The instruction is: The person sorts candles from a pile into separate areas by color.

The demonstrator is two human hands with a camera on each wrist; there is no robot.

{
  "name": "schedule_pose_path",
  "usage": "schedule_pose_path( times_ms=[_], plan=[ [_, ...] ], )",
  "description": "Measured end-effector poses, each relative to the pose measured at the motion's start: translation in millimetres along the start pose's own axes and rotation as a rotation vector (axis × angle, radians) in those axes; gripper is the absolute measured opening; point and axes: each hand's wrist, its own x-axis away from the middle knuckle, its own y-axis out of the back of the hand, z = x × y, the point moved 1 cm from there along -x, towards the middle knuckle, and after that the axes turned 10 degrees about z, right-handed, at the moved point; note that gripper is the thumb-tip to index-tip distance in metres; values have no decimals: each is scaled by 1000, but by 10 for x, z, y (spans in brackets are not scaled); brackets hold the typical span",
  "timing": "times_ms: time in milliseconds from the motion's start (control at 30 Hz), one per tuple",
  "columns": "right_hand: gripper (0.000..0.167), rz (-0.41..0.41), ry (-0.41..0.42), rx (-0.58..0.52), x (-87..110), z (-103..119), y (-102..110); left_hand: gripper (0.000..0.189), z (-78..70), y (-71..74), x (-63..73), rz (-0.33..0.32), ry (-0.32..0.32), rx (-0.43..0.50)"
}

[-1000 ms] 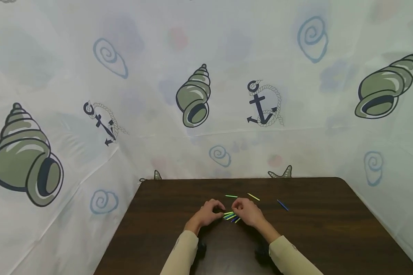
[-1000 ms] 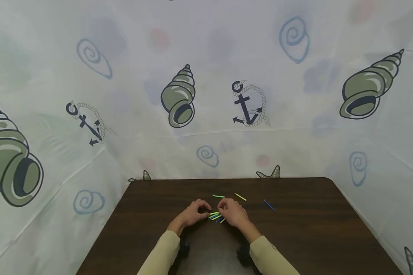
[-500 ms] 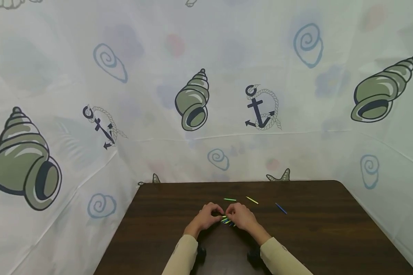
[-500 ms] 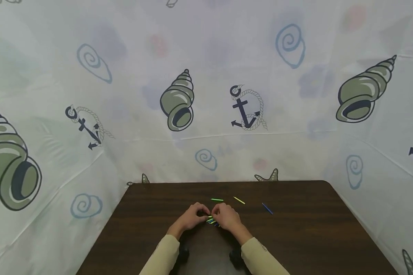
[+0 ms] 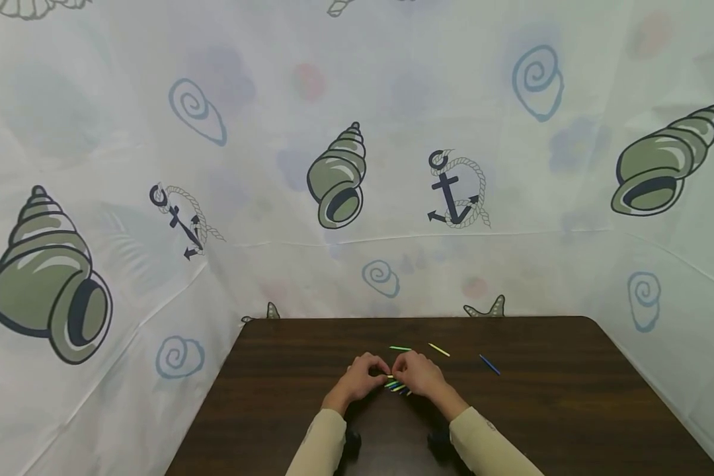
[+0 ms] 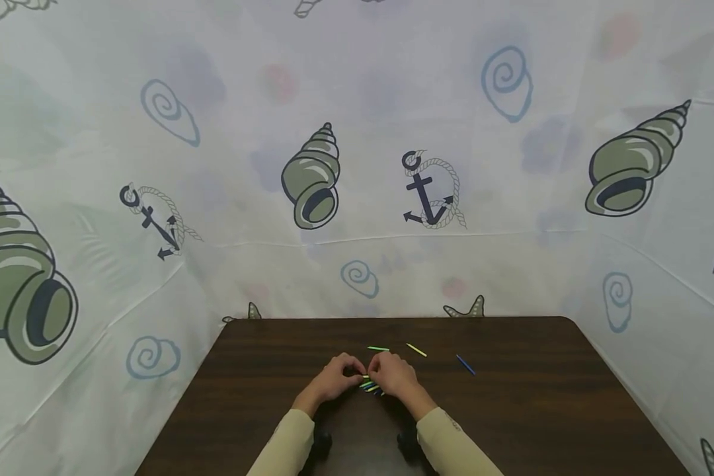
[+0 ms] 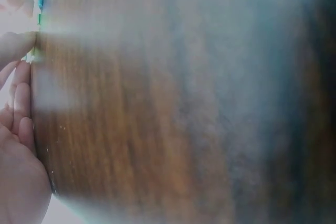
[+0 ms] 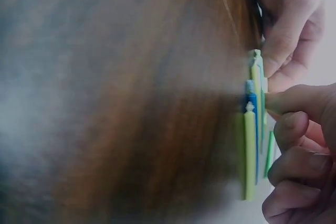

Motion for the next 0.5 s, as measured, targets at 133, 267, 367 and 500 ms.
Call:
schedule_pose_path(
  times_ms=[133,267,367,500],
  plan=[
    [6,24,-17,21,-1,39,19,7,-13,-6,13,-3,0,2],
    [6,51,-23,49,-20,64,47,7,0,-22,5,-1,-5,-12],
    [6,79,-14,67,-60,73,66,7,33,-35,-11,-9,-10,-15],
    [11,129,12,81,-108,64,79,6,111,-69,-46,-26,-13,-9]
  ],
)
